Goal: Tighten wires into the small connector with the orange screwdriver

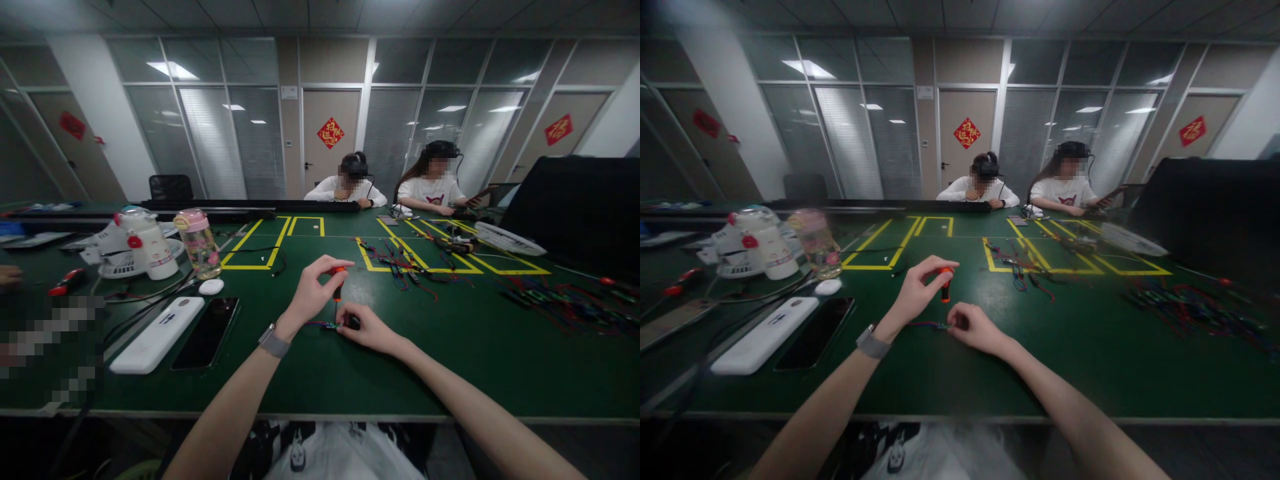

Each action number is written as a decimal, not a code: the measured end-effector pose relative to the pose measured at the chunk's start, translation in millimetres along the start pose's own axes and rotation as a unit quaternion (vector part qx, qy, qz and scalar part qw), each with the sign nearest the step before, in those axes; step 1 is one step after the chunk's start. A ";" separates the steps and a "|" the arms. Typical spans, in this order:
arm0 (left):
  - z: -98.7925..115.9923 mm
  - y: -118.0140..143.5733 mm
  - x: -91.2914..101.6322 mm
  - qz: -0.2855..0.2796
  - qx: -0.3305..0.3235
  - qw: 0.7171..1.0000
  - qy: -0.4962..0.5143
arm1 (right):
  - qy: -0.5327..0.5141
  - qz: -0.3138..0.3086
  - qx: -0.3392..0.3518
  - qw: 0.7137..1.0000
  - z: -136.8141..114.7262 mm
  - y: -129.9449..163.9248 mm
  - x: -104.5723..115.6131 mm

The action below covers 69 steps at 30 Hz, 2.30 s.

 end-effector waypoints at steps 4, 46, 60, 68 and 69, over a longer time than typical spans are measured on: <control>3.3 -0.5 3.7 0.009 -0.021 0.999 -0.045 | 0.001 0.001 0.003 1.000 1.0 -0.1 -0.4; -0.4 -0.5 8.5 -0.039 0.029 0.999 0.023 | 0.031 -0.019 0.019 0.999 1.0 0.3 2.2; 0.4 -2.6 18.1 -0.019 -0.035 0.995 -0.095 | 0.015 -0.017 -0.006 1.000 5.0 -0.5 3.0; -1.8 -1.0 15.8 -0.007 0.008 0.998 -0.068 | 0.022 -0.023 -0.026 0.999 6.3 -0.5 4.9; 0.5 -1.1 16.7 0.003 -0.004 0.996 -0.089 | 0.025 -0.022 -0.024 0.999 6.4 -0.4 4.9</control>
Point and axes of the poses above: each hand's wrist, its own y-axis away from the middle knuckle, its own x-axis out of the back of the hand, z = x × y, the point moved 7 cm from there along -y, towards the middle knuckle, and after that the axes turned 6 degrees about z, right-handed, at the moved point
